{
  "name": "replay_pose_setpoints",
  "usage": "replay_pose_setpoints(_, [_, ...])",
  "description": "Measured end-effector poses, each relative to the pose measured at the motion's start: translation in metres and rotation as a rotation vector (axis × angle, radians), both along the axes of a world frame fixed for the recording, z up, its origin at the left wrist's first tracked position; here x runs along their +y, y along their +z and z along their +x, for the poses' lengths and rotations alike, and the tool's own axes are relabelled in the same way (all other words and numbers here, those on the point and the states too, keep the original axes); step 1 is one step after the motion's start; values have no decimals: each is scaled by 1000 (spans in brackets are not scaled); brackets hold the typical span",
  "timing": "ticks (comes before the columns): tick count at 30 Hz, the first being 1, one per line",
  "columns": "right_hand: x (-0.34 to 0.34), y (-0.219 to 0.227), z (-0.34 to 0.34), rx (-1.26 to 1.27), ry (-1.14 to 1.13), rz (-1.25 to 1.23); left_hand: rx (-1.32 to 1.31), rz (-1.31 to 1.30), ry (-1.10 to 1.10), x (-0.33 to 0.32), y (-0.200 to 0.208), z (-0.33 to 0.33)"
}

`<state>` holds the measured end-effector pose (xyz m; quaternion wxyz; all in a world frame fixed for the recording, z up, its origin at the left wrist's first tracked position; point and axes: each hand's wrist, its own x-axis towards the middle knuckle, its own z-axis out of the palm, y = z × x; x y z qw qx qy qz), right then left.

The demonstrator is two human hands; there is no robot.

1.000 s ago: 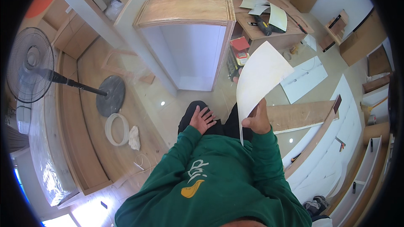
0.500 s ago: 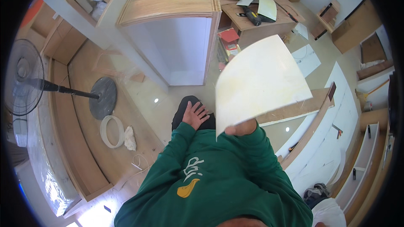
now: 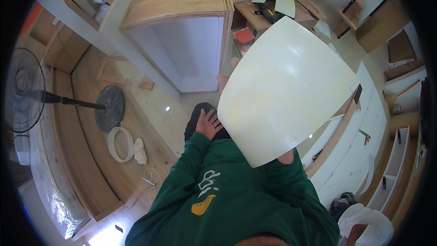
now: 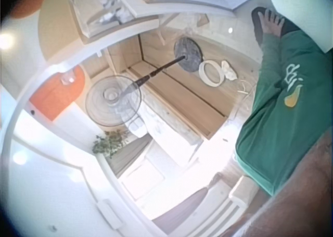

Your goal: The person applies glue to a white rectangular veneer piece and smooths it with a red card. They then place the veneer onto a wooden drawer front and press it into place.

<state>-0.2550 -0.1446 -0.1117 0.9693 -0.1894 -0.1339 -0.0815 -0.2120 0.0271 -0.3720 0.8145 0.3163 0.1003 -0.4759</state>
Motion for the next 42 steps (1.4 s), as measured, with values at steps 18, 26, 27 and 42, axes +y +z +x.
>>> replay_pose_setpoints(18, [-9, 21, 2, -31, -144, -207, 122, 9, -42, 4, -6, 3])
replay_pose_setpoints(26, [-9, 21, -7, -52, -193, -239, 119, 29, -42, 2, -5, 4])
replay_pose_setpoints(27, [-10, 22, -10, -56, -205, -243, 124, 32, -44, 1, -6, 3])
replay_pose_setpoints(42, [-9, 35, -4, -261, -452, -393, 87, -13, -39, -2, -12, 6])
